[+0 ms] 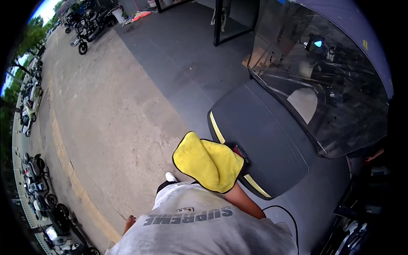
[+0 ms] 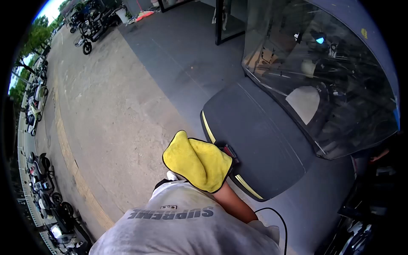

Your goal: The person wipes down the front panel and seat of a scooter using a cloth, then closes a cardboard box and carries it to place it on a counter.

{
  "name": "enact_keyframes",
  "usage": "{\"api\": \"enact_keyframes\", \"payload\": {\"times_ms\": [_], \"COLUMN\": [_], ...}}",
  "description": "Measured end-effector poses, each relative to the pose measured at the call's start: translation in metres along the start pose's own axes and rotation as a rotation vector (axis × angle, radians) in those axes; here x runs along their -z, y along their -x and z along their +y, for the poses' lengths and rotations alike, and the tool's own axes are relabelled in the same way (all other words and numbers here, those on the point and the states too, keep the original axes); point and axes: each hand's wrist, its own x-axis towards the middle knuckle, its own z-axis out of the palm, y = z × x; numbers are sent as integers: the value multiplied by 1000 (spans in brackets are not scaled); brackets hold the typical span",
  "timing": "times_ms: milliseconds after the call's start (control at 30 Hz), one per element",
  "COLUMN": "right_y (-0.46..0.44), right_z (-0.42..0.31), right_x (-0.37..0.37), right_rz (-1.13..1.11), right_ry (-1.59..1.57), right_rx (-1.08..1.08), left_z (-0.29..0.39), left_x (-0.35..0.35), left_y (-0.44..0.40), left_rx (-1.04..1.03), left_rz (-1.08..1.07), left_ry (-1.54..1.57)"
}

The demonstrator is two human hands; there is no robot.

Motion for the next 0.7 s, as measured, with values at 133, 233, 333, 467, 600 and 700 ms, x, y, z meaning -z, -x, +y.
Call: {"api": "enact_keyframes", "payload": {"times_ms": [133,233,333,467,600,700], "right_y": [-104,-190,-288,-405,-482,-521], "right_z": [7,-16,-48,-107,-170,-228], "right_x": [-13,-7,20,45,9,-12], "right_rz": [39,-66,-81,-127,-142,-15], "right_ry": [-80,-15,39,-8,-70,170], "right_rx": [225,330,482,501,397,595], "left_z": [437,690,755,777,806,850], "left_x": [-12,-128,-283,-395,-396,-415], "left_y": [-53,71,262,315,413,471], "left_rx": [-588,-1020,-1211,-667,-184,-214], "left_rz": [-12,-327,-901,-1385,-1738,-1842], "left_ry": [-240,-309,-457,-503,-76,-89]}}
